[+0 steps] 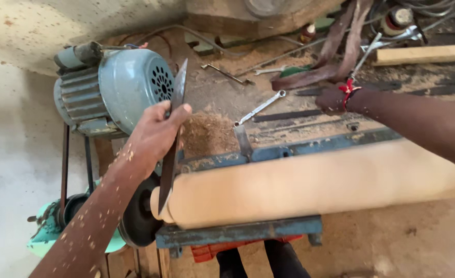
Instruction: The person uses a chisel to shape a rotating wooden leg on a lathe, applying pressure to carve grooves and smooth the surface.
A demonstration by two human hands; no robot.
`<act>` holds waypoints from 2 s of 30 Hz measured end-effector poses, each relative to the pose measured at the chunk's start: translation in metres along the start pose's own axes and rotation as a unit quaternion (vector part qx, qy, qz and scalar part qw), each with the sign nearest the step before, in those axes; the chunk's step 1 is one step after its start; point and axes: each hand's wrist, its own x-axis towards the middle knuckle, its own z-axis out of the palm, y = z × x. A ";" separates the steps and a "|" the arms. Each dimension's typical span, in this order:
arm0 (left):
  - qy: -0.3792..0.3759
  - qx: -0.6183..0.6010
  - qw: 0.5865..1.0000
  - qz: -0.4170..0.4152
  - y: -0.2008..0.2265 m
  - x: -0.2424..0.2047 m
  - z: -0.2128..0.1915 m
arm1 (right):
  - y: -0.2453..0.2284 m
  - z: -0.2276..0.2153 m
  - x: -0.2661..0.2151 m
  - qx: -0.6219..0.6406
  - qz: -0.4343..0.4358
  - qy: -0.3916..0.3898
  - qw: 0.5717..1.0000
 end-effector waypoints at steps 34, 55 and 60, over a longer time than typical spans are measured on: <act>-0.033 -0.091 0.995 0.002 0.035 -0.039 -0.030 | -0.021 -0.163 -0.015 0.088 0.071 -0.046 0.993; -0.144 -0.219 0.954 0.144 -0.076 -0.210 0.041 | -0.463 -0.279 -0.255 0.868 -0.119 0.451 0.171; -0.102 -0.334 0.914 0.209 -0.108 -0.228 0.023 | -0.540 -0.257 -0.250 0.865 -0.079 0.481 0.115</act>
